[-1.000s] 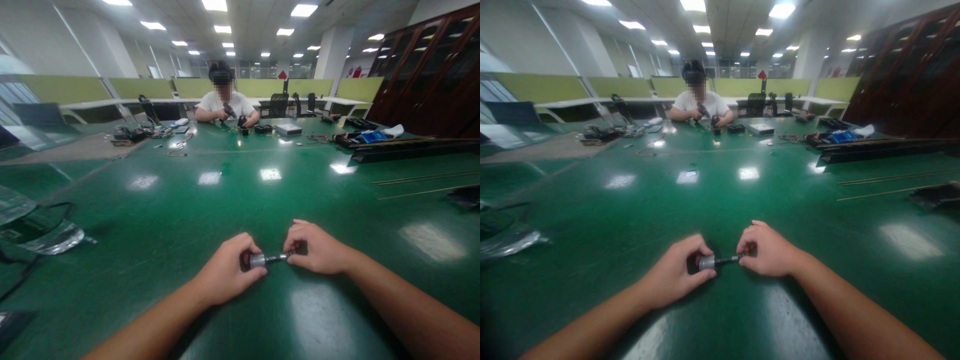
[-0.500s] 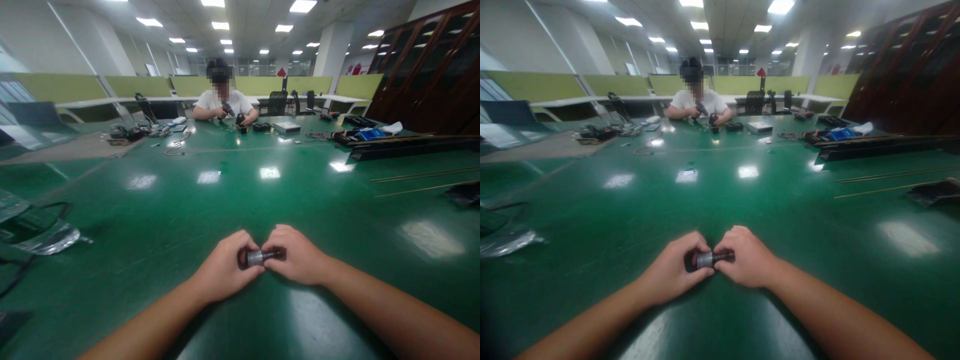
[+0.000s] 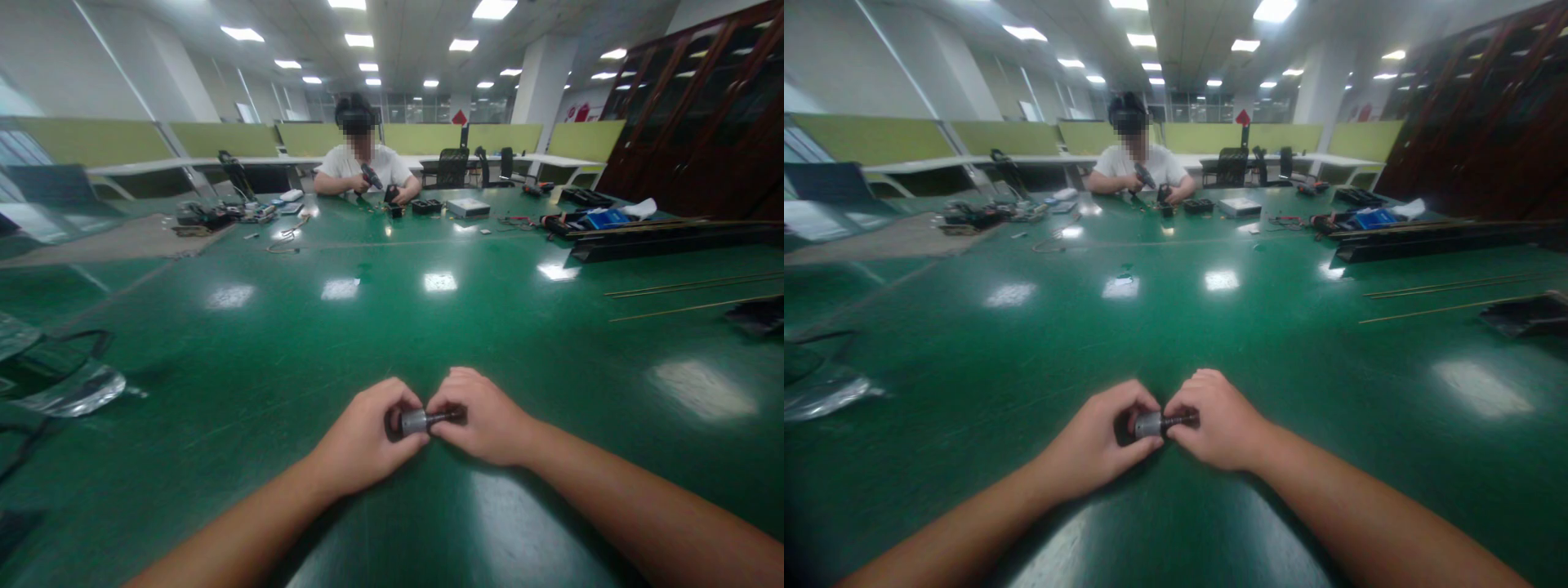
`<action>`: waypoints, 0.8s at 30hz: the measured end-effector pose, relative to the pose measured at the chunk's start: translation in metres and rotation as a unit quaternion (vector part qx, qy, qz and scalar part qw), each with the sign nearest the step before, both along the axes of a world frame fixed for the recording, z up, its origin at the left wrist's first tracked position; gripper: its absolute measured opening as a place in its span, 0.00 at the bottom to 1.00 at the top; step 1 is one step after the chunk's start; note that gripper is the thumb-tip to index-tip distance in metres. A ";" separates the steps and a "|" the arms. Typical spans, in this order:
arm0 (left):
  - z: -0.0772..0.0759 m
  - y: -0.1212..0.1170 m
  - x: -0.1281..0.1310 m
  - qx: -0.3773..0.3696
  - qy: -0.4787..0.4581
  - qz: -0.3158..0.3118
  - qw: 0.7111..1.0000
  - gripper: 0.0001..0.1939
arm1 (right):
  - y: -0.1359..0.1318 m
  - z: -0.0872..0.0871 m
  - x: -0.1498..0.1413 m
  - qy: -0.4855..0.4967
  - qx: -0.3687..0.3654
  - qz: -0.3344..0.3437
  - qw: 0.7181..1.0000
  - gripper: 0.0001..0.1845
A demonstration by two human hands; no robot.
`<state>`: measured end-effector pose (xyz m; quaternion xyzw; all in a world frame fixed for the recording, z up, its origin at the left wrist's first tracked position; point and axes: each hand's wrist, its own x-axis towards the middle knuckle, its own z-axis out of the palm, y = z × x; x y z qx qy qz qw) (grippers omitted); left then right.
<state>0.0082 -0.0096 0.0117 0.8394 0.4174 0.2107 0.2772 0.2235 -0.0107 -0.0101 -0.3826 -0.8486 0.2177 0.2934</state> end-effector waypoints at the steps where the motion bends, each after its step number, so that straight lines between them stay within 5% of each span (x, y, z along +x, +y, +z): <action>1: 0.000 0.000 0.000 -0.002 0.001 0.003 1.000 0.08 | 0.000 0.000 0.000 0.001 0.001 0.000 1.000 0.04; 24: 0.003 -0.003 0.000 0.009 0.006 -0.008 1.000 0.08 | 0.001 0.001 0.002 0.002 -0.013 0.012 1.000 0.02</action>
